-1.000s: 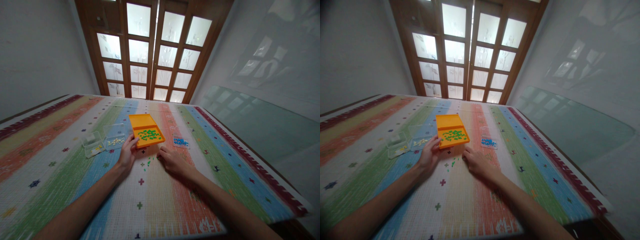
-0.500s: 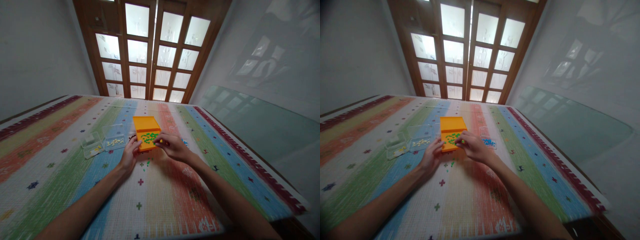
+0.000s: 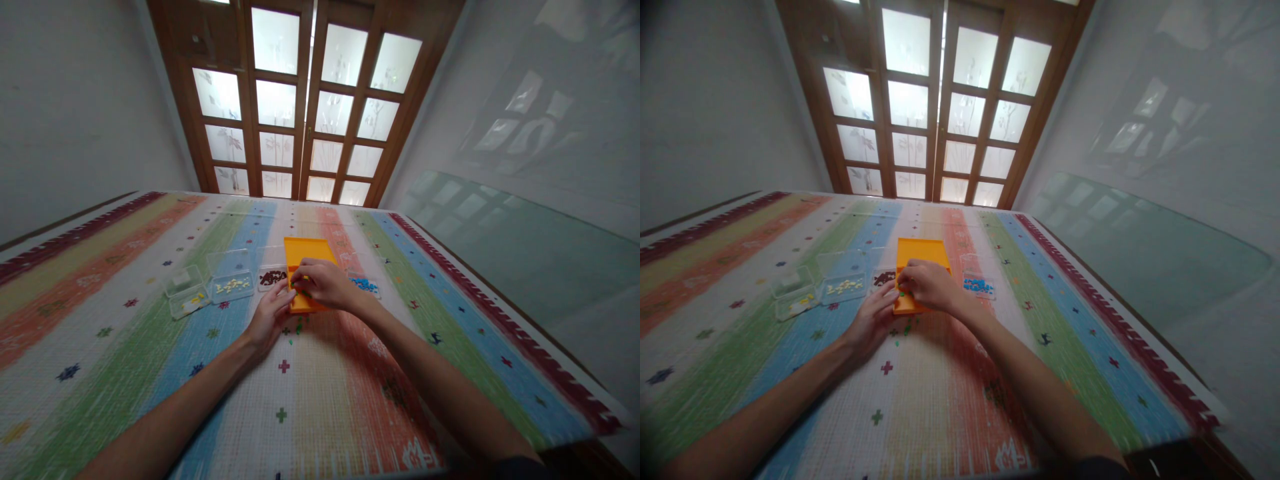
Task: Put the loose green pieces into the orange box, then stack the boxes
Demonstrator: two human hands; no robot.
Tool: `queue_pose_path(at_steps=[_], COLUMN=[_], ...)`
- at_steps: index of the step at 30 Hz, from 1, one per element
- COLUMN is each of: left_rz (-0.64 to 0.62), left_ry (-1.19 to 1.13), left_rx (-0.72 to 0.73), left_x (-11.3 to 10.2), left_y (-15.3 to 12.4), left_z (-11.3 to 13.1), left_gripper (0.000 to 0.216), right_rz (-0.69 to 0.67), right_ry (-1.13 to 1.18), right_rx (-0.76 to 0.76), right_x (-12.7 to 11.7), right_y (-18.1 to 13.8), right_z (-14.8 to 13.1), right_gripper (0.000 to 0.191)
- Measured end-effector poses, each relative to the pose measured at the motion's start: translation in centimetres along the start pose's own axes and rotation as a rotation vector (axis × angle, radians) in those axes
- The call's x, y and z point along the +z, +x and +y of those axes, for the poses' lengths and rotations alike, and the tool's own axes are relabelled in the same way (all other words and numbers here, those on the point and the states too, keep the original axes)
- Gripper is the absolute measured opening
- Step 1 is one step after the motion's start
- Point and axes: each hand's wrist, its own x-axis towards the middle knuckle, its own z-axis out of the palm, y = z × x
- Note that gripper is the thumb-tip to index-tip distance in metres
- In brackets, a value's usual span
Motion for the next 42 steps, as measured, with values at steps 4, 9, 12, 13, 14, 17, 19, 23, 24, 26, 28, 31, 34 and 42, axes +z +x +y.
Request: queue_pose_path(at_steps=[4,9,12,13,14,17,19,23,24,26,28,31,34,42], left_rz=[-0.002,0.003,0.001,0.005,0.008,0.015,0.017,0.011,0.006,-0.002,-0.009,-0.013,-0.013,-0.044], left_ry=[-0.005,-0.029,-0.038,-0.043,-0.048,-0.065,-0.077,-0.080,-0.075,-0.064,-0.054,-0.051,-0.056,-0.053], left_rx=[0.001,0.005,0.001,-0.001,-0.004,0.003,0.012,0.018,0.017,0.017,0.017,0.027,0.043,0.065], left_x=[-0.2,-0.2,-0.1,0.0,0.0,0.1,0.0,0.1,0.1,0.1,0.1,0.0,-0.1,0.1], left_y=[0.1,0.1,-0.1,-0.1,-0.1,0.0,0.0,0.0,0.0,-0.1,0.0,0.1,0.1,0.0], left_z=[-0.1,-0.2,0.0,0.1,0.1,0.2,0.2,0.3,0.4,0.5,0.5,0.4,0.4,0.7], left_gripper=[0.040,0.035,0.031,0.029,0.028,0.025,0.023,0.024,0.025,0.027,0.029,0.029,0.028,0.028], right_rz=[-0.019,-0.026,-0.018,-0.010,0.002,0.050,0.073,0.077,0.076,0.076,0.083,0.099,0.095,0.065], right_ry=[-0.023,-0.036,-0.039,-0.037,-0.031,0.005,0.039,0.084,0.084,0.072,0.053,0.034,0.048,0.060], right_rx=[-0.022,-0.041,-0.030,-0.025,-0.019,-0.011,-0.022,-0.031,-0.031,-0.035,-0.042,-0.042,-0.040,-0.066], right_x=[0.1,0.1,-0.1,-0.2,-0.3,-0.4,-0.4,-0.5,-0.5,-0.6,-0.6,-0.6,-0.6,-0.5], right_y=[0.2,0.2,0.1,0.0,-0.1,-0.4,-0.7,-1.1,-1.1,-1.2,-1.3,-1.4,-1.5,-1.5], right_z=[0.0,0.4,0.7,0.7,0.8,1.0,1.1,1.1,1.2,1.2,1.3,1.5,1.5,1.2], right_gripper=[0.018,0.019,0.020,0.021,0.022,0.023,0.023,0.030,0.032,0.032,0.030,0.029,0.035,0.038])
